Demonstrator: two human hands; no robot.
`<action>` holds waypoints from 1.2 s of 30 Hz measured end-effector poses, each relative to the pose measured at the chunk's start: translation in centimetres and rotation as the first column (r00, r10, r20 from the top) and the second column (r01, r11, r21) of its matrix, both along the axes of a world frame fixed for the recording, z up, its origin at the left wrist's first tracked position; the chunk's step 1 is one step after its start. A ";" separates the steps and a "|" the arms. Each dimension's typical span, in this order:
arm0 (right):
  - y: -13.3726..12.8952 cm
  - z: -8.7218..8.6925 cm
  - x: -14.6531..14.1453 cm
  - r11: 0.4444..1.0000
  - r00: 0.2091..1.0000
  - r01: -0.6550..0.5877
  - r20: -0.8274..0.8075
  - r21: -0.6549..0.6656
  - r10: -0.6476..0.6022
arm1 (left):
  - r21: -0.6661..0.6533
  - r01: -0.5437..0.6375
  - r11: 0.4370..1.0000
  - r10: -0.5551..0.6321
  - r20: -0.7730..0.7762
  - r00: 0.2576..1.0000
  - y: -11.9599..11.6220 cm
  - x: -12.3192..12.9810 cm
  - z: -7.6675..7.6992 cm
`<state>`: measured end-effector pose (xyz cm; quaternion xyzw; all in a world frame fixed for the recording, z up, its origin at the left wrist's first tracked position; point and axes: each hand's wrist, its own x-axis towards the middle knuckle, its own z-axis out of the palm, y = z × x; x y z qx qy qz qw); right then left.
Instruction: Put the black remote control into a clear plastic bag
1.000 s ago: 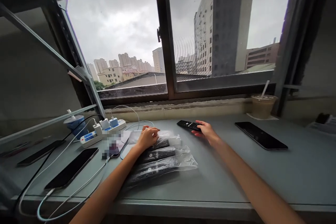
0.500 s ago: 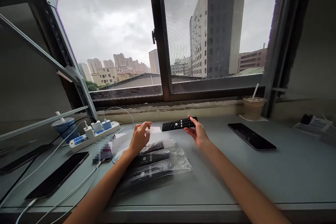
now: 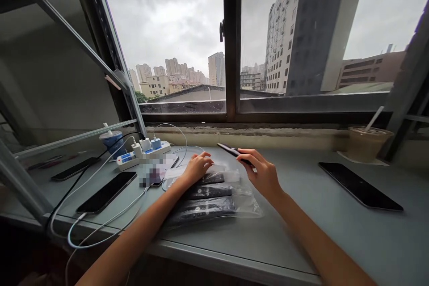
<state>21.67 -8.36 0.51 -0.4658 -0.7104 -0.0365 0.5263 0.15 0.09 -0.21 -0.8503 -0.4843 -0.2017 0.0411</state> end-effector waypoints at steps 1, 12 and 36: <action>0.0 -0.2 0.1 1.000 0.998 -0.005 0.070 0.001 0.005 | 0.002 -0.004 1.000 0.004 0.001 1.000 0.0 0.0 0.1; 0.8 -0.4 1.4 0.992 0.936 0.089 0.335 0.086 -0.113 | 0.046 -0.004 0.999 0.001 0.073 0.997 0.4 0.0 -0.1; 1.3 -1.3 1.4 0.946 0.966 0.020 0.239 0.325 -0.102 | 0.120 -0.017 0.993 -0.020 0.299 0.954 1.3 -0.6 -0.7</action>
